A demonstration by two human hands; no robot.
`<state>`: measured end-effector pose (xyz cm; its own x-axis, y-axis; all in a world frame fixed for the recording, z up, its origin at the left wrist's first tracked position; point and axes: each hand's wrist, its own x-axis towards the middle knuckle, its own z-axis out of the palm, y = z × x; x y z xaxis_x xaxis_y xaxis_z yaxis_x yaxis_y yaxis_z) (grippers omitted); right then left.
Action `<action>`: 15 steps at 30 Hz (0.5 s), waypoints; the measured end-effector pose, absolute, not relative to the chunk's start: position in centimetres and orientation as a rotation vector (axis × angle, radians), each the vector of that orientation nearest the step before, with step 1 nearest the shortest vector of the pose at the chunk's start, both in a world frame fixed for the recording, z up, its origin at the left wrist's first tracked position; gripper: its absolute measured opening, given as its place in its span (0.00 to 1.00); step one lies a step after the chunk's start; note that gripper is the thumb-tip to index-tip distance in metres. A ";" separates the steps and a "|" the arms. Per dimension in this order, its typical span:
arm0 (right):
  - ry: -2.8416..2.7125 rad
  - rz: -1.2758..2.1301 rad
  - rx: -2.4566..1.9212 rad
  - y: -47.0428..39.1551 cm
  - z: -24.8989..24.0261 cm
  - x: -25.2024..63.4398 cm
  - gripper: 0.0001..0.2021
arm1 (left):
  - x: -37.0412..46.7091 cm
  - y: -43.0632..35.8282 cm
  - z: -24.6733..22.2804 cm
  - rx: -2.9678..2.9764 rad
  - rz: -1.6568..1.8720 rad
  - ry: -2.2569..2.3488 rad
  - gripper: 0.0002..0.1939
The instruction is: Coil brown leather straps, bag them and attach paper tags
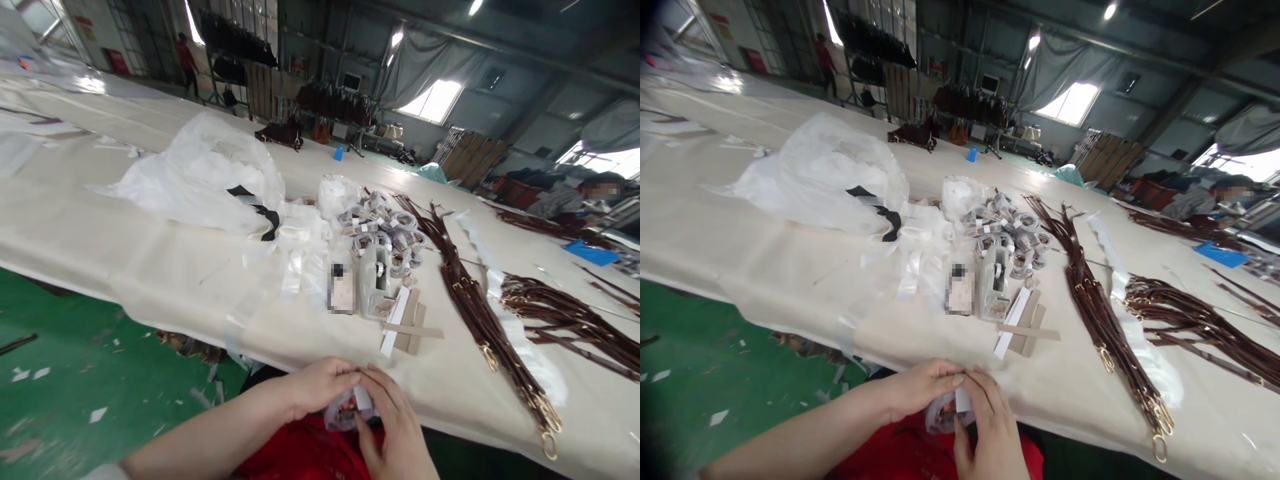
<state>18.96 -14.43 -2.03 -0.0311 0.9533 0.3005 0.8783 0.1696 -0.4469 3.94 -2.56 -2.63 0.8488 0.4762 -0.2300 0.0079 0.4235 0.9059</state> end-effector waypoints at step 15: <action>-1.830 0.021 -1.658 -7.6 -3.0 23.2 0.23 | 2.8 -1.1 -4.0 1.236 0.336 0.606 0.40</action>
